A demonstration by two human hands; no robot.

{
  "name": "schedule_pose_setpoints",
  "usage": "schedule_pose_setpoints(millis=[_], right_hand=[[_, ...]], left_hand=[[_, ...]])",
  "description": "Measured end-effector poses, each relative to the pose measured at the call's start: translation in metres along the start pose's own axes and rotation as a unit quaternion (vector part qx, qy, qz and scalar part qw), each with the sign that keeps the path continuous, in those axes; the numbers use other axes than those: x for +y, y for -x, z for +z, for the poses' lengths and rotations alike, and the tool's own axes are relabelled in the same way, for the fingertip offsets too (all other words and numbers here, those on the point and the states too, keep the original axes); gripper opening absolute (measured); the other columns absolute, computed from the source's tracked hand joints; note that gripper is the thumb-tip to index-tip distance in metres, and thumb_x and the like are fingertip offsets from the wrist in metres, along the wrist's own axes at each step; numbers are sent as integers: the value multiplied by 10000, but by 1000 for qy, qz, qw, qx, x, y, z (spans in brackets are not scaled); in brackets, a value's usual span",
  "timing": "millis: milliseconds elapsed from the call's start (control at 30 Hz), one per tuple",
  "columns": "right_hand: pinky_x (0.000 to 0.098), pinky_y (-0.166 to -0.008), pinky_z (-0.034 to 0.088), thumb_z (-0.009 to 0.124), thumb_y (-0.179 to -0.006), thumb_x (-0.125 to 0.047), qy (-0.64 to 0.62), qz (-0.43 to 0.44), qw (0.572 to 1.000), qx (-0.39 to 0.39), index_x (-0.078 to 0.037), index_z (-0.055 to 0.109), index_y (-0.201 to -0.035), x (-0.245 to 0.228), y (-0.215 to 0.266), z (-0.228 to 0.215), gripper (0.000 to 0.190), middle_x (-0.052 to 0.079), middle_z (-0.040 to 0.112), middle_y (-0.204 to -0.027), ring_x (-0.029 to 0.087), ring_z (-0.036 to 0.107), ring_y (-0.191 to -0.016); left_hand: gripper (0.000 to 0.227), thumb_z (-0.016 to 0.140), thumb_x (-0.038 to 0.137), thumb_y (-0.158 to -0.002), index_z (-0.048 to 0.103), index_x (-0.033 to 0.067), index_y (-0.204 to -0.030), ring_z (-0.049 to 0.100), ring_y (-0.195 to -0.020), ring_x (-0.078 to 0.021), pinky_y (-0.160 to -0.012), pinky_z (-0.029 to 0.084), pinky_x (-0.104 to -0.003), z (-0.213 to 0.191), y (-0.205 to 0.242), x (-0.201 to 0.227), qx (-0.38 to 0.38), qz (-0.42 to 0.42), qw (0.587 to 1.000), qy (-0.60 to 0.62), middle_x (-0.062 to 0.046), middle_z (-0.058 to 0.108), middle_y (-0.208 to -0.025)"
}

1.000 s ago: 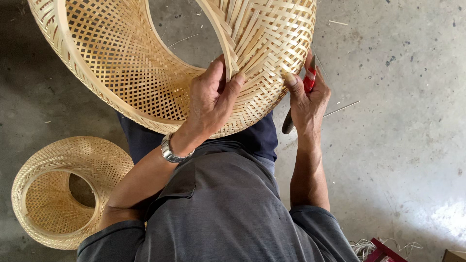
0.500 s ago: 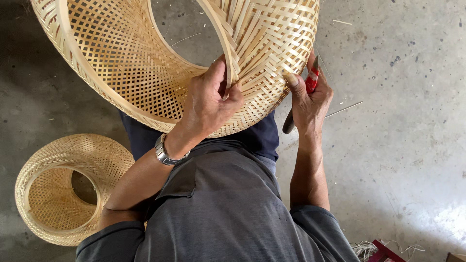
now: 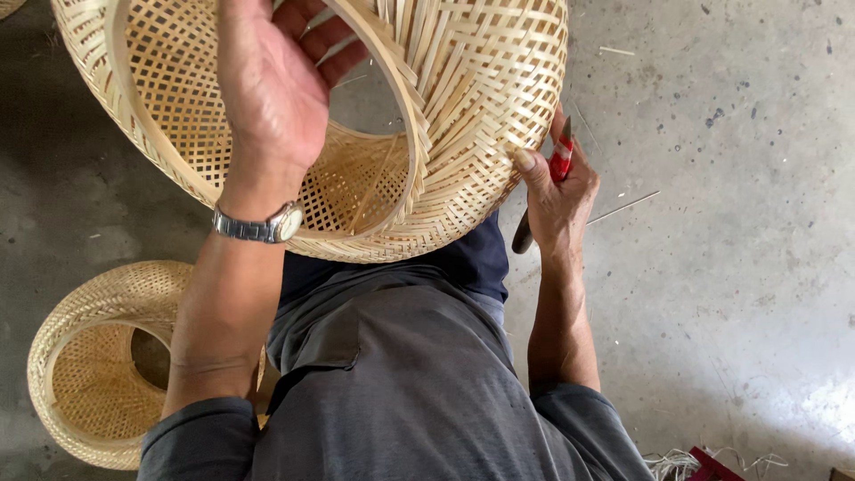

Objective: The person is weaving a bamboo basket, using a red-handled tool to secure the bamboo strips. They are sitting on the floor with their bare feet visible, and another completed basket is nearby.

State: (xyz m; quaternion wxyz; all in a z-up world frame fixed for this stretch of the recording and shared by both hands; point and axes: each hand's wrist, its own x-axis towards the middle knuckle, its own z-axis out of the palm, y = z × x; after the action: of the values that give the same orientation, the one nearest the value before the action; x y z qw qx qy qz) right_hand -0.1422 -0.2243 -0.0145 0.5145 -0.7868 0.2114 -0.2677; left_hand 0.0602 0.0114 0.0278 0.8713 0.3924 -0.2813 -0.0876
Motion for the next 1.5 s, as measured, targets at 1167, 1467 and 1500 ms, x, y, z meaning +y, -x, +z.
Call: schedule_pose_setpoints(millis=[1167, 1467, 1500], right_hand=[[245, -738, 537, 761, -981, -309, 59, 49, 994, -80, 15, 650, -1348, -6, 23, 18, 502, 90, 762, -1157, 97, 636, -836], [349, -885, 582, 778, -1035, -270, 159, -141, 976, -51, -12, 575, -1459, -39, 8, 19, 536, 113, 643, -1238, 190, 662, -1114], [386, -957, 575, 794, -1048, -274, 197, -168, 964, -53, -4, 547, -1474, -39, 8, 18, 562, 121, 630, -1230, 221, 653, -1158]], left_hand=[[241, 666, 242, -1131, 658, 16, -1217, 777, -985, -169, -829, 670, -313, 15, -2, 13, -99, -27, 990, -96, -114, 754, -1123], [259, 732, 255, -1080, 706, 14, -1174, 737, -945, -135, -869, 682, -313, 27, 9, -10, -85, -30, 986, -144, -100, 756, -1054], [260, 729, 263, -1079, 708, 21, -1169, 741, -943, -131, -883, 684, -321, 27, 10, -12, -89, -30, 984, -150, -93, 757, -1046]])
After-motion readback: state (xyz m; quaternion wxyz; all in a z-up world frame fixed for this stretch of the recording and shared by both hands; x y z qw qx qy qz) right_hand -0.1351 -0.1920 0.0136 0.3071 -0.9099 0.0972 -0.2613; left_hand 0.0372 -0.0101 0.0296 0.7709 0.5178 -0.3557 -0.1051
